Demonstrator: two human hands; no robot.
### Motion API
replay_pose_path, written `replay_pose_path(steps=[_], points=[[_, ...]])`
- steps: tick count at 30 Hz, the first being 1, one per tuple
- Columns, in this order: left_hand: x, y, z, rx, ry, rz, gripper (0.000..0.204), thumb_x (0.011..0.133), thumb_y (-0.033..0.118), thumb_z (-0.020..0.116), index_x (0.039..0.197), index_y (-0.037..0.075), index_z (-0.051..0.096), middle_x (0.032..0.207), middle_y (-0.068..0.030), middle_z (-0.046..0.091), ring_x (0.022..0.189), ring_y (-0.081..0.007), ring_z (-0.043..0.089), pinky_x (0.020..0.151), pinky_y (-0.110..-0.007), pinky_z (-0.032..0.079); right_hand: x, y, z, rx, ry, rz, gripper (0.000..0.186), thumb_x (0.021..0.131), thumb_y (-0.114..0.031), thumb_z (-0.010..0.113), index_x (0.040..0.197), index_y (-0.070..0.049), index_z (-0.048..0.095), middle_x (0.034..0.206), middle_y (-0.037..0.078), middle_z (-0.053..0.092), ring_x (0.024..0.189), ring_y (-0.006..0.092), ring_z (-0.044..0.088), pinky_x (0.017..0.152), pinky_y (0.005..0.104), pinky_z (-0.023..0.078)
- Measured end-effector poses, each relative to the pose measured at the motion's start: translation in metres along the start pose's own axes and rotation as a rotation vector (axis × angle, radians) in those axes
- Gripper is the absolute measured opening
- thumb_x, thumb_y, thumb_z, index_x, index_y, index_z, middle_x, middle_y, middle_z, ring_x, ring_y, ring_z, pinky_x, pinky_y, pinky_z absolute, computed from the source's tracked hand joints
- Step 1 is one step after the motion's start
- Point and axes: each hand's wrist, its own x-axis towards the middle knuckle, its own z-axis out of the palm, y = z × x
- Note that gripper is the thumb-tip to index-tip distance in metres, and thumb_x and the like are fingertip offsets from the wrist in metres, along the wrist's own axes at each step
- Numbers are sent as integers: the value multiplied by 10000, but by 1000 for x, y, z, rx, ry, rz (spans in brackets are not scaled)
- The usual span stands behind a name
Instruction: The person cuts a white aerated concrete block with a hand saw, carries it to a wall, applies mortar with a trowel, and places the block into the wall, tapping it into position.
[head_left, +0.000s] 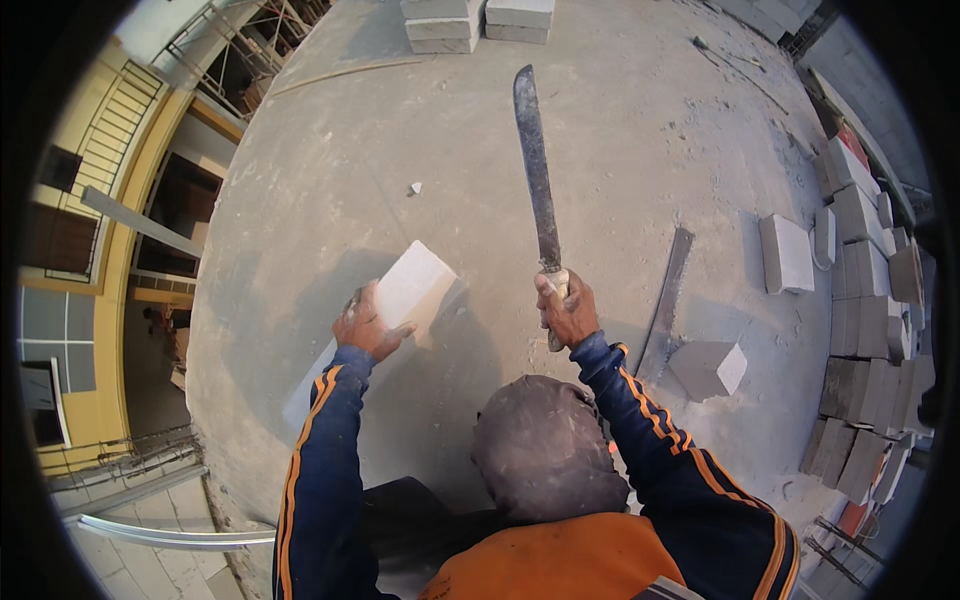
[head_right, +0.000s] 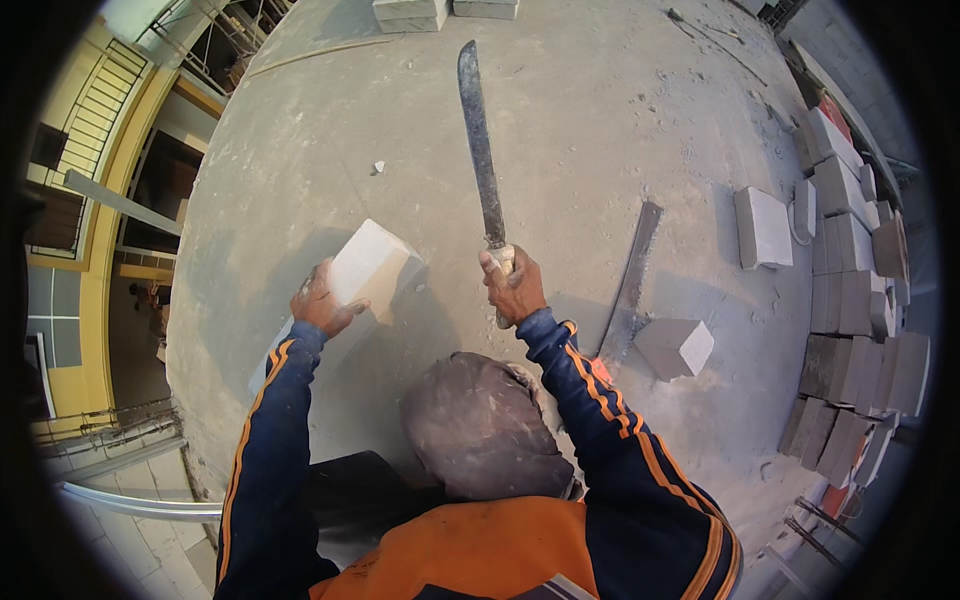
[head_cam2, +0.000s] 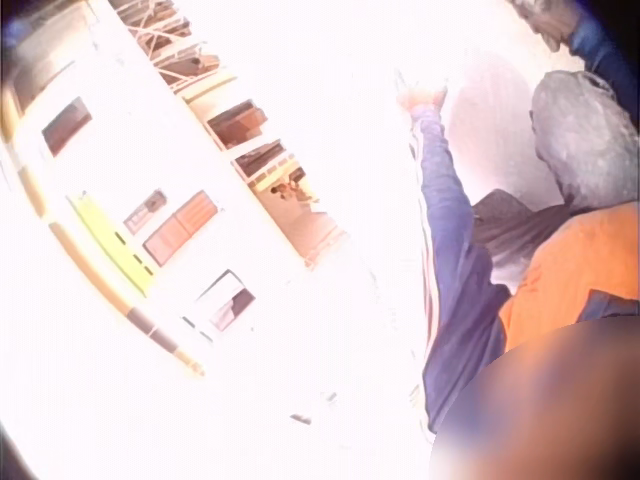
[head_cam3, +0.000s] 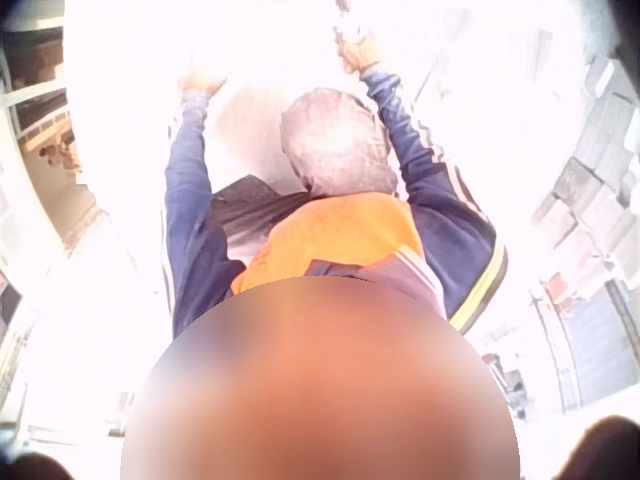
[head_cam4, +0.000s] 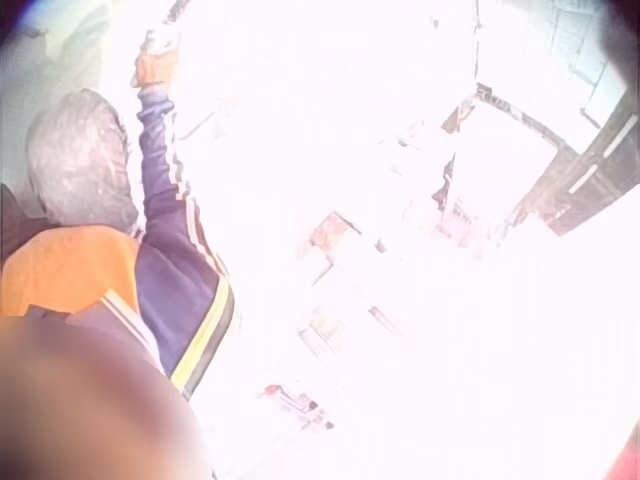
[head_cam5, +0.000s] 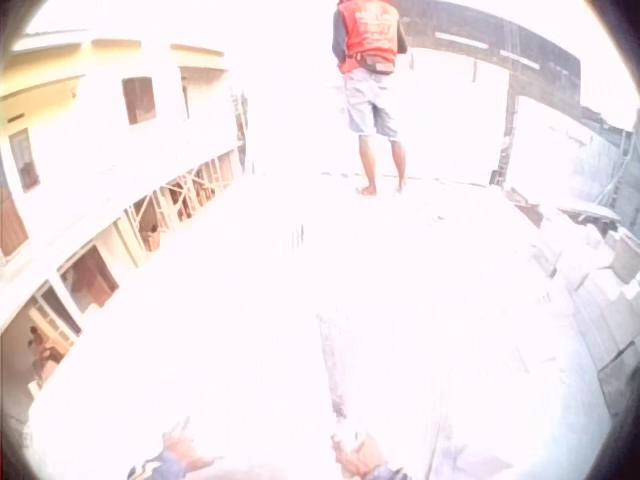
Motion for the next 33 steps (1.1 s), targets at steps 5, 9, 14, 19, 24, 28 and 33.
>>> replay_pose_path(steps=[5,9,14,19,24,28,33], points=[[7,-7,-1,18,-32,24,975,679,485,858,1452,92,412,1390,-133,578,1297,-329,547,1072,-449,434,11,14,40,-344,-91,-369,359,899,-272,715,1047,32,594,716,196,665,614,347,675,600,436,542],[30,-26,-5,6,-55,64,1003,667,488,866,1464,85,411,1364,-141,599,1260,-338,577,1072,-435,435,17,19,61,-458,-150,-417,374,888,-256,726,1081,28,579,733,216,682,664,390,705,609,439,554],[45,-41,-7,-52,-93,53,1009,657,499,863,1467,98,415,1383,-134,593,1273,-325,570,1067,-435,428,31,-6,70,-404,-203,-521,368,886,-221,738,1101,16,558,730,211,676,655,388,706,591,430,556],[44,-37,-11,-152,-155,53,1002,674,516,852,1481,122,408,1425,-119,566,1319,-303,536,1092,-439,396,39,-10,86,-348,-198,-554,351,885,-190,729,1106,12,547,747,213,680,662,391,704,596,424,556],[43,-33,-15,-32,-127,-6,987,678,489,865,1474,118,415,1405,-124,577,1307,-318,543,1096,-440,401,44,-7,87,-552,-293,-506,372,885,-199,720,1098,31,519,721,211,660,651,404,688,595,430,554],[41,-31,-15,-77,-123,7,991,676,486,867,1469,100,415,1396,-134,581,1288,-328,556,1078,-446,425,44,-14,83,-362,-260,-498,395,856,-194,735,1097,36,522,722,221,659,674,413,690,611,446,556],[37,-29,-10,-51,-105,1,979,672,476,875,1458,105,423,1374,-139,595,1281,-327,562,1060,-442,443,41,-24,86,-441,-274,-479,396,863,-202,736,1089,46,526,710,220,657,655,411,690,597,438,552]])
